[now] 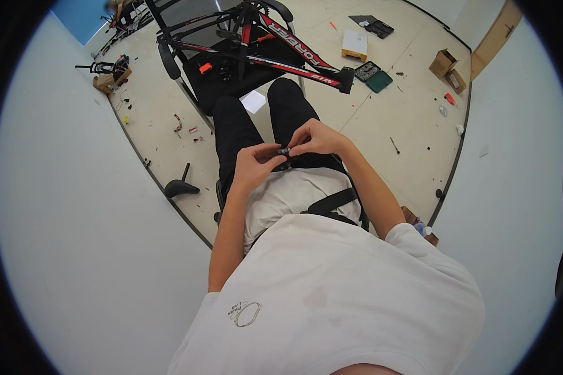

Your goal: The person sits in a chair and assembles a bicycle derailleur, using an Allen key to tighten screws and attach components. The person holds the derailleur in their hands and manipulates small parts while seated.

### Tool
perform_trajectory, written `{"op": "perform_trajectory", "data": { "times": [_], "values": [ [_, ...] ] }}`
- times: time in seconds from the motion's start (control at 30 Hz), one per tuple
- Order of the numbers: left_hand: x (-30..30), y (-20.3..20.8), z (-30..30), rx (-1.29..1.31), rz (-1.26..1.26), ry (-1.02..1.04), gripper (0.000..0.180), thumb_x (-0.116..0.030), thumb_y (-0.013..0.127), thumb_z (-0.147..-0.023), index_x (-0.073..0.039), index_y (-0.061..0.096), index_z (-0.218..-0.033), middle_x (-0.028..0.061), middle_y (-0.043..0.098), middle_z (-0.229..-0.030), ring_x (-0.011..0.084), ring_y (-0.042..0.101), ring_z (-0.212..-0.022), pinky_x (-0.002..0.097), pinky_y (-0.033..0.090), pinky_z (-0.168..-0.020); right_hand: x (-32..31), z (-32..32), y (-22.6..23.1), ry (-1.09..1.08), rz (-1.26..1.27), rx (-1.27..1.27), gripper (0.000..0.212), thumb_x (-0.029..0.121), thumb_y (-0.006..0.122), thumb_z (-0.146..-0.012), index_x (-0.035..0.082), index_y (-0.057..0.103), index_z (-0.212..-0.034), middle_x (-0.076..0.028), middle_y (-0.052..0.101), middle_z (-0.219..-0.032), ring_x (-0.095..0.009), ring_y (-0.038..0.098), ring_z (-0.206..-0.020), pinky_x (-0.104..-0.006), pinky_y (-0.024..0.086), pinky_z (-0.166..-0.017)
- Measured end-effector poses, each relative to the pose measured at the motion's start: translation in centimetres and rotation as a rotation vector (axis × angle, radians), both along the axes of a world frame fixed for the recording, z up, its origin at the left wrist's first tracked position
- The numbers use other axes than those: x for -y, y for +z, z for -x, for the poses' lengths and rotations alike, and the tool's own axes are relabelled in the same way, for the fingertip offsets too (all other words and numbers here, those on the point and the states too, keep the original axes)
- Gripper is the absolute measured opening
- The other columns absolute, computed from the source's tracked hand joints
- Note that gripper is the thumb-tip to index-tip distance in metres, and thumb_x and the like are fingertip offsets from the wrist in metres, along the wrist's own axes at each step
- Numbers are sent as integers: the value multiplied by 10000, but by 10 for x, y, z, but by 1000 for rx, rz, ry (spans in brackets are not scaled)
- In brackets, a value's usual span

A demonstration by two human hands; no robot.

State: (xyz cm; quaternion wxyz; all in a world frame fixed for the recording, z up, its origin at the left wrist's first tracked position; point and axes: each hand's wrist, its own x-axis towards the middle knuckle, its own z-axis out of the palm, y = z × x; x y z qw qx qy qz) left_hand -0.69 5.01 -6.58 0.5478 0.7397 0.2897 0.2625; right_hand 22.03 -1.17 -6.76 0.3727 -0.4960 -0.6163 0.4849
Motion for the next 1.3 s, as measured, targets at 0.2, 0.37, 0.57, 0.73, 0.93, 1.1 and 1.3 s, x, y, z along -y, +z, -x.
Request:
{"op": "perform_trajectory", "data": {
  "times": [0.2,0.37,0.57,0.73,0.93,1.1,1.3],
  "values": [
    [4,-2,-2,12,34,18,234,-40,773,-771,43,702,-978,93,727,-881,109,676,-772,224,535,-727,1,-2,-1,-13,-3,11,190,113,747,-800,-33,725,-920,-92,726,-816,-116,681,-756,-229,524,-732],
    [4,-6,-4,16,-18,35,234,-39,773,-768,39,704,-977,91,727,-861,110,680,-764,225,536,-719,0,-4,-4,-6,-44,54,183,121,748,-795,-34,722,-890,-84,723,-800,-113,676,-740,-228,520,-707],
    [5,-13,-5,17,-69,67,234,-49,775,-759,26,712,-971,96,730,-842,113,686,-746,229,541,-708,0,-4,-3,-20,-65,102,189,145,737,-806,-23,733,-892,-75,722,-768,-104,663,-696,-222,505,-655],
    [1,-18,-5,43,-87,71,244,-68,783,-751,18,715,-969,100,729,-837,116,687,-734,236,546,-704,0,-3,-6,-26,17,5,208,163,725,-820,-22,739,-914,-78,723,-762,-105,663,-695,-221,505,-656],
    [1,-17,-5,23,-58,73,244,-85,787,-753,18,716,-962,101,727,-831,116,686,-729,237,546,-701,1,-4,-3,-25,13,12,203,149,733,-811,-37,727,-893,-82,725,-780,-98,665,-700,-207,499,-659],
    [2,-17,-6,24,-73,82,246,-89,789,-749,16,718,-961,100,727,-823,117,685,-720,235,546,-692,0,-6,-8,-32,41,-11,179,124,757,-786,-16,728,-894,-73,725,-803,-92,669,-731,-204,501,-685],
    [3,-17,-7,28,-96,83,239,-87,788,-750,14,718,-955,98,725,-820,109,680,-714,230,543,-685,5,-7,7,-92,177,-28,179,154,747,-797,24,748,-921,-13,686,-734,-66,554,-599,-212,433,-577]
  ]
}}
